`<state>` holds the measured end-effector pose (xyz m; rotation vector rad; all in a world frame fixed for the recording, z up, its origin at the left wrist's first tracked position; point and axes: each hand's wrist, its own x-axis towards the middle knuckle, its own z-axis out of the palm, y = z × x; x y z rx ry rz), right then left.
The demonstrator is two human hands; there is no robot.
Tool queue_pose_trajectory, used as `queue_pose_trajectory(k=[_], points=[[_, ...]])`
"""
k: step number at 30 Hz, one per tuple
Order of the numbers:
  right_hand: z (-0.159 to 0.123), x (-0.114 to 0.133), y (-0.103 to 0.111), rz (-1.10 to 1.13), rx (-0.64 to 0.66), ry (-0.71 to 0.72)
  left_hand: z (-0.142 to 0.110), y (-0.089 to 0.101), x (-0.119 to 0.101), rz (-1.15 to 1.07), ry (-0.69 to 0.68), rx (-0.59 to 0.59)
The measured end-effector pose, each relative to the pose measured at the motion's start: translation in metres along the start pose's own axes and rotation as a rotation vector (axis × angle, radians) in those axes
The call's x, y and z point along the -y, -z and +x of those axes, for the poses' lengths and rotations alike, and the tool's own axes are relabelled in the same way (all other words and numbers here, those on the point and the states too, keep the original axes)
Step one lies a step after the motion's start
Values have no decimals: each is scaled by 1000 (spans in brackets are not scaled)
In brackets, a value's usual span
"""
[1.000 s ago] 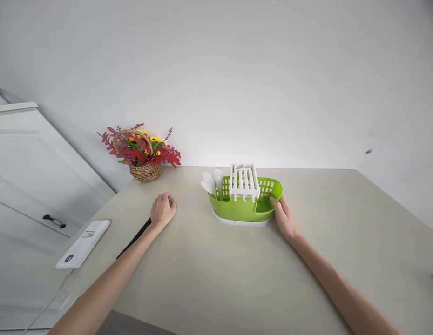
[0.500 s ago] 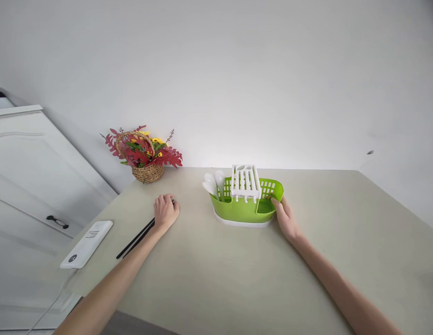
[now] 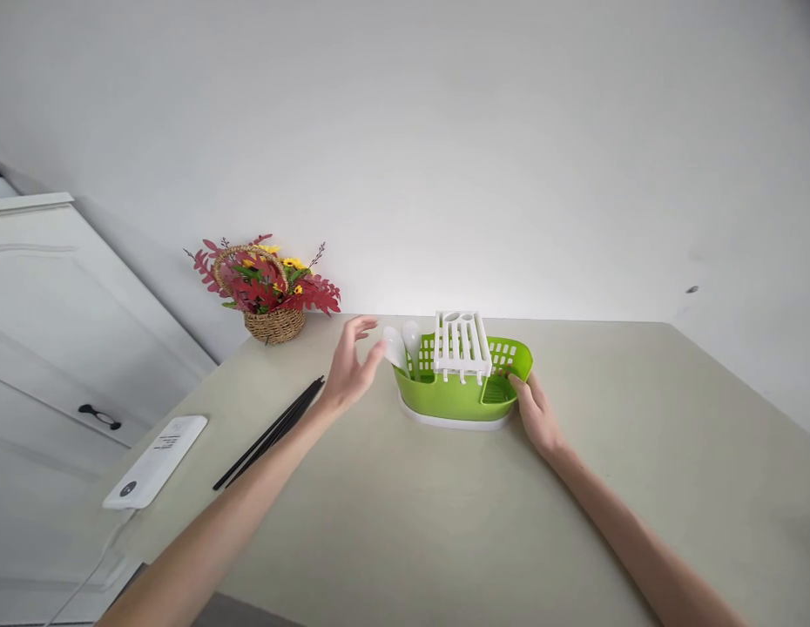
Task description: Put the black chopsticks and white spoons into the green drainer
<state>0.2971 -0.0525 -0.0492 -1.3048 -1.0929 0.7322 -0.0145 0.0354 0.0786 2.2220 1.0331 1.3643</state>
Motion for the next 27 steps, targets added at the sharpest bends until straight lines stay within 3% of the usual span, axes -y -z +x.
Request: queue_pose_trajectory(k=[3,8,14,21,27], points=[[1,-1,0,2,1,6,21,-11,-16,137,-93,124],[2,-2,0,9,4,19,47,-28,-24,324,-62,312],[5,-2,0,13,14,32,49,-45,-30,365,-102,199],[6,0,1,17,24,38,51,-50,-34,401,-80,260],[5,0,1,19,22,35,49,-50,-38,429,-84,230]])
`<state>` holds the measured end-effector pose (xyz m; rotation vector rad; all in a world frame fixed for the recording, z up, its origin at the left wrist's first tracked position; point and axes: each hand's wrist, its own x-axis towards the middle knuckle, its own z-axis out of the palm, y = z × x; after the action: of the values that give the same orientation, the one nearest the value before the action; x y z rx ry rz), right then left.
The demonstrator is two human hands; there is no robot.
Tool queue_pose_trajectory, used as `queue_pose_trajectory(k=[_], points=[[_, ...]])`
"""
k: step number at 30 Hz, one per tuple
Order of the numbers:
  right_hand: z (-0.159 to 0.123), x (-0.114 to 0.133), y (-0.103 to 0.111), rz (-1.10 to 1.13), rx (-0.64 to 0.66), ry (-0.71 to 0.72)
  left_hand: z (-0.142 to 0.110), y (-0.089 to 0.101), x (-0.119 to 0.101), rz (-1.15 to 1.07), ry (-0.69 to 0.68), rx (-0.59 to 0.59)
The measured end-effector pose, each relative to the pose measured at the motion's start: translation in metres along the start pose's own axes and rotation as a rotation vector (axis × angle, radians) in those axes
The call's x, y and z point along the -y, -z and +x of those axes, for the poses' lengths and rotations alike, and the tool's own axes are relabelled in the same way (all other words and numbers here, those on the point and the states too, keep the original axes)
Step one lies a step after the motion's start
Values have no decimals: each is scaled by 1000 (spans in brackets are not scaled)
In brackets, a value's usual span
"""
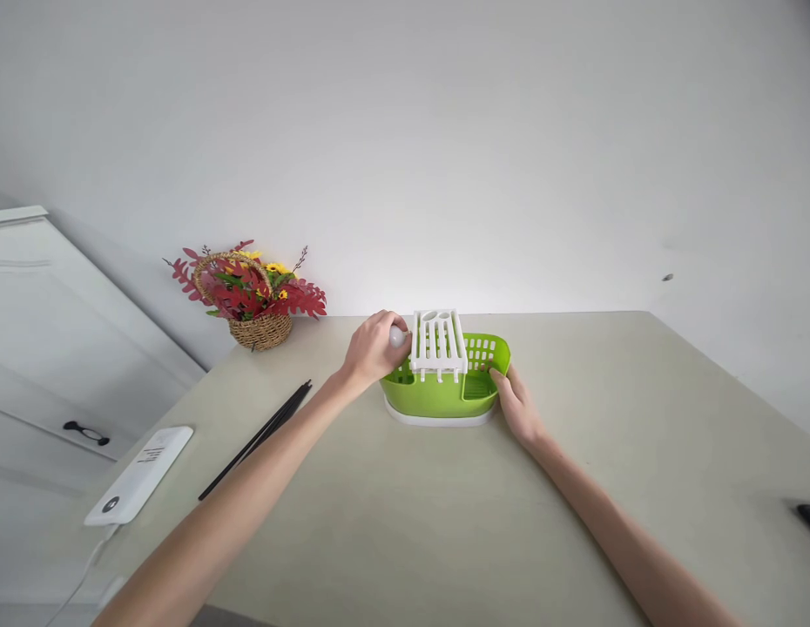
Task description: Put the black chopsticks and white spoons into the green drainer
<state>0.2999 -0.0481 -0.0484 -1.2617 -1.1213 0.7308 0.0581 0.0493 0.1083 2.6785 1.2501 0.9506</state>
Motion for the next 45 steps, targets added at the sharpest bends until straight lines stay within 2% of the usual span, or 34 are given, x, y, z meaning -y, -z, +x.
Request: queue_pose_trajectory(k=[17,25,27,32,36,39,45], points=[[-1,-1,2,-15,5,-17,-10,2,0,93,-53,-28],[-1,-2,1,-25,-3,-16,-18,0,-4,126,-74,-134],[-1,-2,2,-26,-3,-15,-17,2,-2,130,-89,-95],[-2,-2,2,-28,3,-18,-11,11,3,193,-194,146],[-2,-2,2,-27,7,-19,-8,16,1,245,-269,201],[-2,-1,2,-24,10,-15,-9,14,0,298,-254,172],[-2,-1,2,-26,12,-18,-14,6,4,307,-246,41]])
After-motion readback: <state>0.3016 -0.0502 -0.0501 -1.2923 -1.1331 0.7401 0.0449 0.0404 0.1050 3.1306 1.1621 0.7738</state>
